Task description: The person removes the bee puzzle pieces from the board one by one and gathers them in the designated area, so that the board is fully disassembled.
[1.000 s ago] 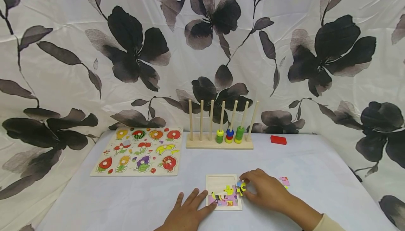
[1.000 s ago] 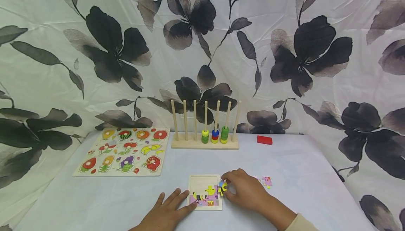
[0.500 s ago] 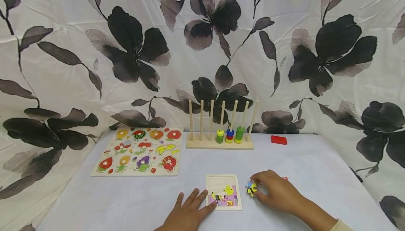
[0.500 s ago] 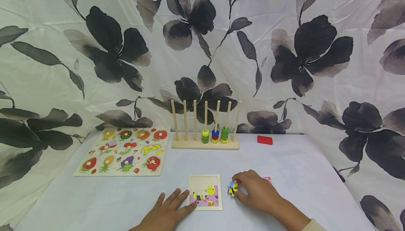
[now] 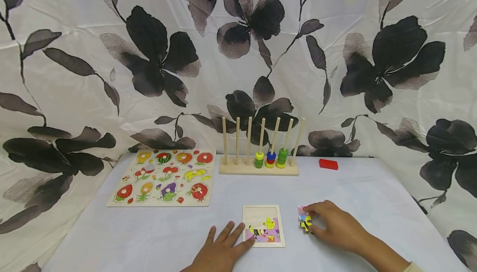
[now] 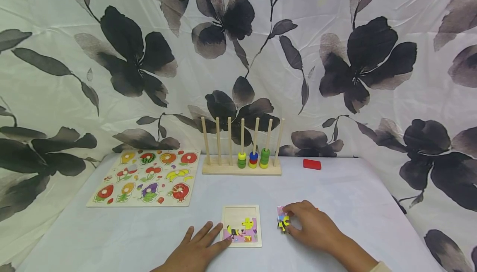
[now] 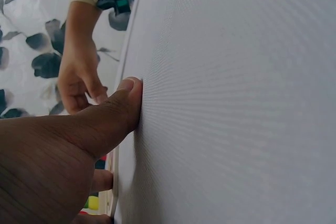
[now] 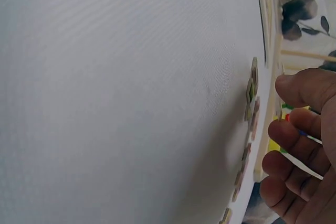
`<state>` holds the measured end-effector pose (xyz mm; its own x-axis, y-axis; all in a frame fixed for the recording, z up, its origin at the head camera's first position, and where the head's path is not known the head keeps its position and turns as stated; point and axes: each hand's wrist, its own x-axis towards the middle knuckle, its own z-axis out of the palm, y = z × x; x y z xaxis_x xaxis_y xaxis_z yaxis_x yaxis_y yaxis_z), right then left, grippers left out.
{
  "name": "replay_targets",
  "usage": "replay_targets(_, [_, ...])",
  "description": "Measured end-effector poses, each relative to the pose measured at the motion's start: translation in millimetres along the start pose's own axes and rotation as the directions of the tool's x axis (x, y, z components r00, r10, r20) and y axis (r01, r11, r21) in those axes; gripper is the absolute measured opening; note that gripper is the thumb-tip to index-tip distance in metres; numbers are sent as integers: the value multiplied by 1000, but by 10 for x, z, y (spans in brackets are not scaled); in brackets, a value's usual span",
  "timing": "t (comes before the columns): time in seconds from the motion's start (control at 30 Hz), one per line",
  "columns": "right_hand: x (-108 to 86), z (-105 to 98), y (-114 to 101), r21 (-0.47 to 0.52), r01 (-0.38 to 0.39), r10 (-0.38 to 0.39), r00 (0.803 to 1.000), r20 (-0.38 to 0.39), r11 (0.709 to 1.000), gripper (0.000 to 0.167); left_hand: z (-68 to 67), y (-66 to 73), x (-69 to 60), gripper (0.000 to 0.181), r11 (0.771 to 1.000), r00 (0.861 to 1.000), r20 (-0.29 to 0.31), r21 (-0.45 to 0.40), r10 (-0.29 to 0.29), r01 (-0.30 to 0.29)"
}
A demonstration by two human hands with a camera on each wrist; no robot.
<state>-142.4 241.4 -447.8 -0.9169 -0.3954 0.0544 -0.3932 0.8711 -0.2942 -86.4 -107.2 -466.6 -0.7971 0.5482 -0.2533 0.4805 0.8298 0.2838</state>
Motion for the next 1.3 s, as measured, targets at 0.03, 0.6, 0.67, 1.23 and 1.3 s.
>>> replay_targets(0.03, [-10, -5, 11, 1, 0, 0, 1000, -3, 1000, 40, 1, -2, -2, 94, 1000, 1000, -1, -1, 2, -2])
replay_targets(0.6, [-141, -76, 160, 20, -90, 89, 996, 25, 996, 31, -3, 2, -4, 94, 1000, 1000, -4, 6, 0, 0])
replay_targets(0.67, [-148, -74, 182, 27, -97, 96, 995, 39, 995, 28, -2, 3, -5, 94, 1000, 1000, -5, 8, 0, 0])
replay_targets(1.23, [-261, -61, 330, 6, -33, 33, 999, 24, 999, 24, 1, 13, 2, 94, 1000, 1000, 1, 6, -12, 12])
replay_targets(1.3, [-269, -52, 353, 3, -18, 18, 1000, 11, 1000, 24, 1, 15, -3, 94, 1000, 1000, -2, 3, -9, 9])
